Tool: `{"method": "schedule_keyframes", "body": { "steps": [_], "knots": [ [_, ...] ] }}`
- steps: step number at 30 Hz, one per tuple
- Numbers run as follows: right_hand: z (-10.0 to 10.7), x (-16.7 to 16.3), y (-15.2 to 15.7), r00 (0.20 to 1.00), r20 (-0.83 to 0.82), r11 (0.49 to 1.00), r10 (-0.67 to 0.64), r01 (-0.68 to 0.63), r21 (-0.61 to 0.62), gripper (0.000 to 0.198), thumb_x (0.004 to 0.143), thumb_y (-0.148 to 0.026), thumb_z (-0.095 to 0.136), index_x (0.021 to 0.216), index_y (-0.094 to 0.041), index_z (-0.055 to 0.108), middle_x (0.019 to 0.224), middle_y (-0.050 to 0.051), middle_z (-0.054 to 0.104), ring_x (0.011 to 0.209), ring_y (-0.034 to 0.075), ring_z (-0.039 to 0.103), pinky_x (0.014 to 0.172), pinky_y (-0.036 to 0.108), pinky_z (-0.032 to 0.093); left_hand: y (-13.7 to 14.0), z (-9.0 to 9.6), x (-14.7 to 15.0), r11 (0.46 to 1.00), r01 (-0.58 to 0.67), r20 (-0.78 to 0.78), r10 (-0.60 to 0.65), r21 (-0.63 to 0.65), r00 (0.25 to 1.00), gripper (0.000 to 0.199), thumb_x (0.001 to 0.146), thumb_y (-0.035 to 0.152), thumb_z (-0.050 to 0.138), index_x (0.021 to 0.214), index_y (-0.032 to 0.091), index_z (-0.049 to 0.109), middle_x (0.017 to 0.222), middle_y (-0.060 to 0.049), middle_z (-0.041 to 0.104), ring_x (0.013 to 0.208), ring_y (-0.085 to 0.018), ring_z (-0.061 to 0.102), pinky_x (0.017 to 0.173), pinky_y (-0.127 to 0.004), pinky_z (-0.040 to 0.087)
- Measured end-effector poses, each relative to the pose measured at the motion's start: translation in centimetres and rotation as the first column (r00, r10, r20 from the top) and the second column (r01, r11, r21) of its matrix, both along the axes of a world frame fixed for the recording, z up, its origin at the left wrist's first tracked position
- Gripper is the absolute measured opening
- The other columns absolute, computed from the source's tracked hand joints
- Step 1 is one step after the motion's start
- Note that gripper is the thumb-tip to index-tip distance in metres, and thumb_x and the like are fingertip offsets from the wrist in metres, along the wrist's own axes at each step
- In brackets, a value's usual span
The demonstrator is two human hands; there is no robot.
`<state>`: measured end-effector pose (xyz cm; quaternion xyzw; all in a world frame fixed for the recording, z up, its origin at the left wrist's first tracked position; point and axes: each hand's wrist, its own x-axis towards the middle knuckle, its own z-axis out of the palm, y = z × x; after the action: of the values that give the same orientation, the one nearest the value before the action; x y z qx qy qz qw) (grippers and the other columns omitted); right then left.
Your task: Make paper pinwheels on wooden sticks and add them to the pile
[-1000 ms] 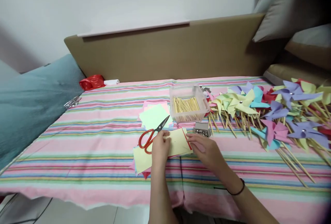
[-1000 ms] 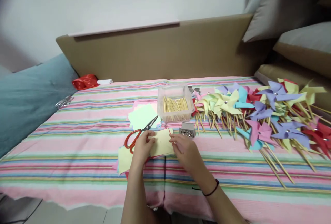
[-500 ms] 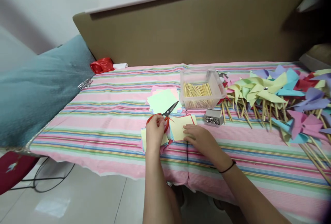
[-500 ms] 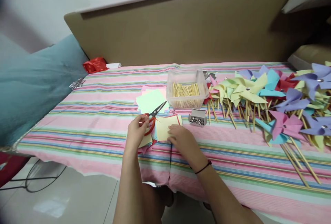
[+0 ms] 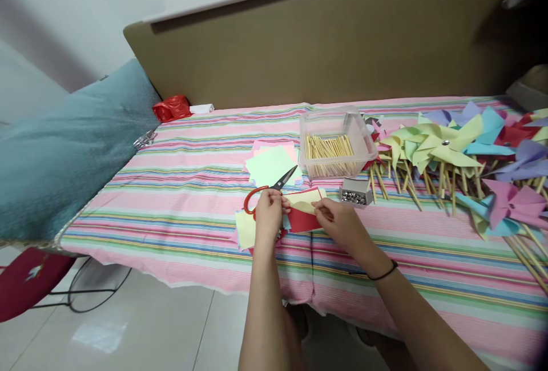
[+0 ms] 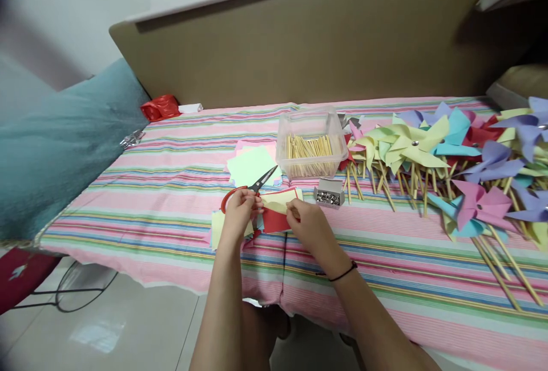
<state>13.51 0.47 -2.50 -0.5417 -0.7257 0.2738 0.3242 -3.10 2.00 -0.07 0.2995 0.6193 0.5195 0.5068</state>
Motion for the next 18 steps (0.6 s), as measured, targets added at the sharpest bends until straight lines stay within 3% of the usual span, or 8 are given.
{"method": "schedule_keyframes", "body": {
  "steps": [4,7,9,12,15,18],
  "knots": [
    [0.0,0.1,0.1,0.991,-0.078,0.993,-0.105,0.101,-0.055,0.01,0.079,-0.024,0.049,0.077,-0.019,0.057,0.062,0.003,0.065,0.057,0.02,0.062,0.055,0.029,0.044,0.2,0.0,1.8,0.995,-0.097,0.078,0.097,-0.003,0.992,0.012,0.076,0.007,0.047,0.079,0.018,0.044,0.067,0.003,0.05,0.06,-0.009,0.055,0.058,-0.023,0.051],
    [0.5,0.3,0.1,0.957,-0.236,0.98,-0.167,0.134,-0.147,0.008,0.077,-0.026,0.052,0.075,-0.02,0.056,0.067,0.003,0.066,0.065,0.021,0.066,0.058,0.029,0.048,0.1,0.3,3.1,0.988,-0.155,0.099,0.152,0.018,0.983,0.009,0.078,0.01,0.046,0.079,0.019,0.043,0.065,0.004,0.047,0.056,-0.008,0.051,0.057,-0.021,0.05],
    [1.2,0.7,0.0,0.903,-0.371,0.972,-0.215,0.161,-0.17,0.009,0.076,-0.029,0.057,0.076,-0.02,0.056,0.072,0.004,0.068,0.072,0.022,0.068,0.062,0.03,0.051,0.1,0.5,4.0,0.995,-0.095,0.153,0.097,-0.018,0.983,0.007,0.08,0.014,0.046,0.079,0.019,0.042,0.065,0.004,0.05,0.052,-0.007,0.049,0.054,-0.022,0.05],
    [2.4,1.8,-0.2,0.777,-0.548,0.951,-0.308,0.262,-0.164,0.013,0.074,-0.031,0.064,0.078,-0.02,0.058,0.075,0.004,0.069,0.075,0.021,0.068,0.063,0.029,0.053,0.2,0.2,5.5,0.991,0.09,0.249,-0.062,-0.102,0.966,0.007,0.083,0.023,0.045,0.08,0.02,0.041,0.069,0.001,0.058,0.05,-0.009,0.054,0.053,-0.024,0.05],
    [3.1,3.5,-0.4,0.632,-0.692,0.928,-0.349,0.336,-0.162,0.018,0.071,-0.028,0.071,0.081,-0.021,0.059,0.075,0.002,0.069,0.072,0.018,0.067,0.062,0.028,0.054,0.5,-0.6,6.6,0.967,0.201,0.223,-0.164,-0.153,0.961,0.008,0.083,0.025,0.047,0.079,0.019,0.044,0.075,-0.002,0.063,0.054,-0.01,0.059,0.053,-0.023,0.049],
    [3.1,5.3,-0.5,0.611,-0.745,0.943,-0.268,0.323,-0.074,0.026,0.068,-0.022,0.075,0.09,-0.024,0.062,0.081,0.001,0.07,0.078,0.018,0.066,0.072,0.032,0.054,0.9,-1.5,7.1,0.96,0.21,0.176,-0.178,-0.183,0.968,0.009,0.08,0.021,0.052,0.076,0.018,0.045,0.074,-0.003,0.063,0.053,-0.01,0.06,0.049,-0.021,0.045]
  ]
}}
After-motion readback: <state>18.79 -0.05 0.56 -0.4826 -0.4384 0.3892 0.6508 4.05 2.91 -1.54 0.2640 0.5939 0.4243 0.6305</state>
